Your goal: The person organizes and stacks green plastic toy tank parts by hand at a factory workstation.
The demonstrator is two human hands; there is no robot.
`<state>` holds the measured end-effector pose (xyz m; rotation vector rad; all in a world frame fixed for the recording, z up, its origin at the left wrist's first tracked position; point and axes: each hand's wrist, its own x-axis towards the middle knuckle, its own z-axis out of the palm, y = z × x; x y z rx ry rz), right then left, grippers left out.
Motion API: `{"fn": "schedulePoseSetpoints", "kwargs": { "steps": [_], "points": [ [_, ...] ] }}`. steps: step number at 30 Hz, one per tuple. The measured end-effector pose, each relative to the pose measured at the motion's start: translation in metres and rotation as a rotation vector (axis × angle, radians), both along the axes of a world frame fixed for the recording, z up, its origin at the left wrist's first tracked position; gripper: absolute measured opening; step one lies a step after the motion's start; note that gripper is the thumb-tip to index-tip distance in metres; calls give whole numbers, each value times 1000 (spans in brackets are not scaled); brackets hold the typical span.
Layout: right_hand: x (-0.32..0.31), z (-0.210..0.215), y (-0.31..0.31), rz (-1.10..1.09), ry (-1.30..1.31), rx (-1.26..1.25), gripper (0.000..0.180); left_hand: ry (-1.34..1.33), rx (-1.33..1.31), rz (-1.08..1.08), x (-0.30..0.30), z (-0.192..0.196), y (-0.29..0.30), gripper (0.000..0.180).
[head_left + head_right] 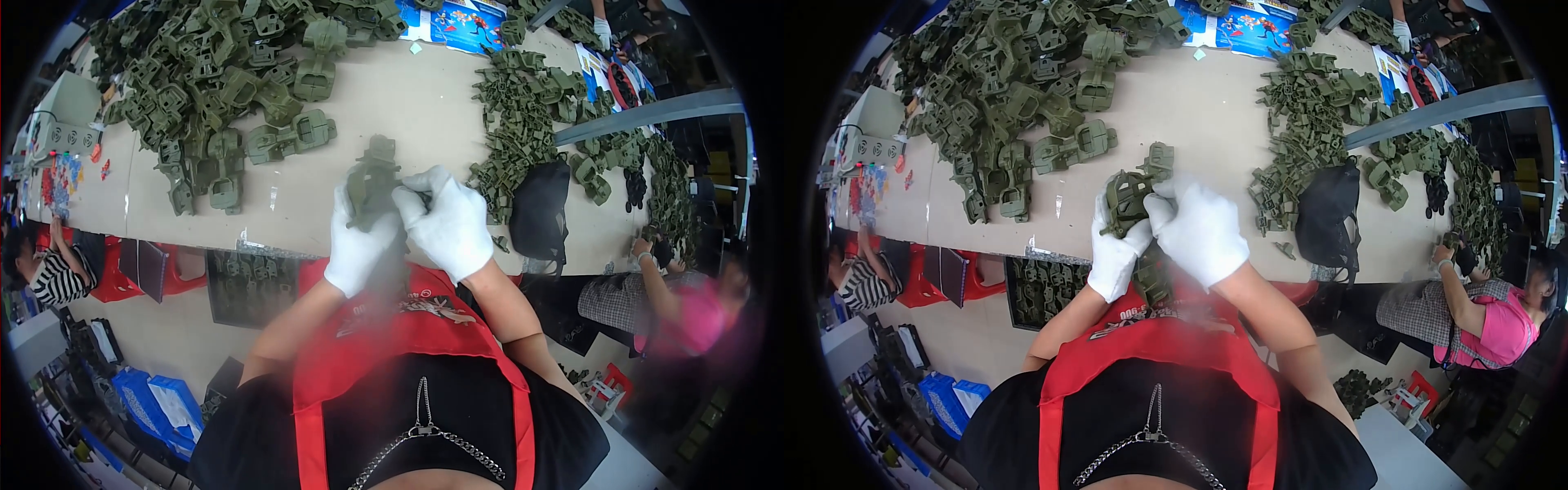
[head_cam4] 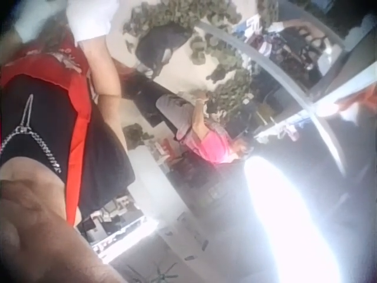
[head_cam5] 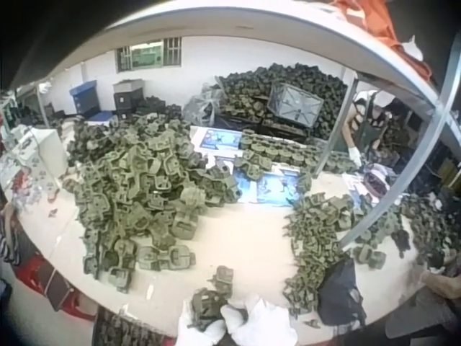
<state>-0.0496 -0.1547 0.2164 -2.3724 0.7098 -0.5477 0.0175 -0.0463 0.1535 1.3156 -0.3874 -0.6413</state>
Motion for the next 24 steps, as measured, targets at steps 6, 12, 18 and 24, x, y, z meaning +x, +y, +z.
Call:
{"fn": "schedulePoseSetpoints", "kwargs": {
  "steps": [6, 12, 18, 24],
  "points": [
    [1, 0, -2, -59, -14, 176, 17, 125, 4, -15, -2, 18, 3, 45],
    [3, -17, 6, 5, -118, -111, 12, -158, -8, 28, -5, 5, -8, 48],
    [7, -32, -10, -129, -98, 107, 13, -45, 79, -57, -4, 10, -14, 43],
    [13, -38, -13, -133, -130, -122, 12, 46, 47, -80, 0, -8, -28, 53]
  ]
}}
